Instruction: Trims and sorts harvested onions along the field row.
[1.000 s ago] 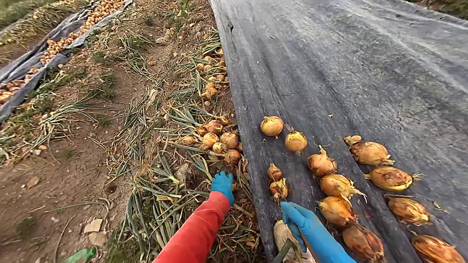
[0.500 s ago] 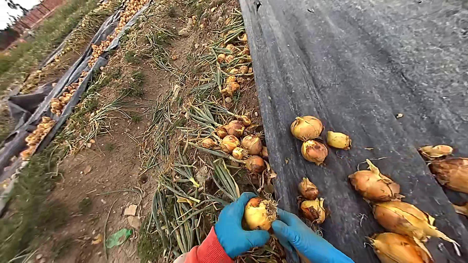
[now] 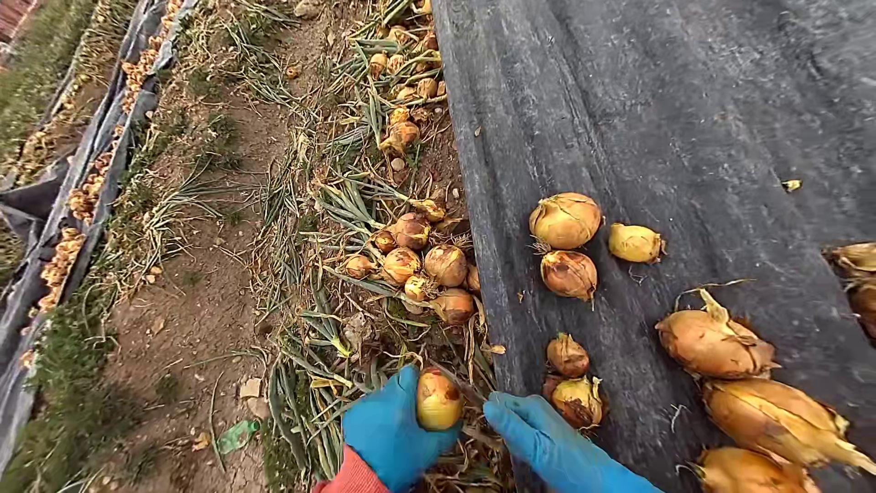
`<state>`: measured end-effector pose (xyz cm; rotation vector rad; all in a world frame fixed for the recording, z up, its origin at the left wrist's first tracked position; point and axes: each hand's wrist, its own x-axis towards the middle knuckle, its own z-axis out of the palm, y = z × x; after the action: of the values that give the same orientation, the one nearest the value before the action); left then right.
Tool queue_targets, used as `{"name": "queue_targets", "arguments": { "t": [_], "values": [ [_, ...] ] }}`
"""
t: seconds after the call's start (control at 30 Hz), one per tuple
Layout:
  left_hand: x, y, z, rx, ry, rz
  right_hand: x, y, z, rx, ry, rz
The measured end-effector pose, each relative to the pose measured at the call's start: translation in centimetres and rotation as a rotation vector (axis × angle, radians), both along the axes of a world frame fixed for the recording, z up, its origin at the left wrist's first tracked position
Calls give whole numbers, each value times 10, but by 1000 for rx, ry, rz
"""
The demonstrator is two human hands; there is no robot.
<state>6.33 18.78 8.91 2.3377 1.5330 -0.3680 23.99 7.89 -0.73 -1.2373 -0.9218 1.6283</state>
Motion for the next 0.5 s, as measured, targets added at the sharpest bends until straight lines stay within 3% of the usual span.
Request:
{"name": "queue_targets", "arguments": {
  "t": [0.07, 0.13, 0.23, 0.33, 0.4, 0.43, 0.5],
  "values": [
    [6, 31, -5, 54, 99, 163, 11, -6, 3, -114, 76, -93],
    [13, 40, -4, 81, -123, 212, 23, -1, 1, -296, 10, -95],
    [37, -1, -10, 167, -463, -194, 31, 0, 3, -414, 11, 32],
    [59, -33, -5, 144, -444, -481, 23, -8, 3, -282, 264, -141],
    [63, -34, 3, 114, -321, -510, 17, -14, -6, -183, 335, -200],
    [66, -27, 10, 94, -157, -485, 16, -16, -3, -187, 327, -241],
    [84, 10, 28, -132, 409, -281, 14, -20, 2, -100, 239, -332]
  ]
}}
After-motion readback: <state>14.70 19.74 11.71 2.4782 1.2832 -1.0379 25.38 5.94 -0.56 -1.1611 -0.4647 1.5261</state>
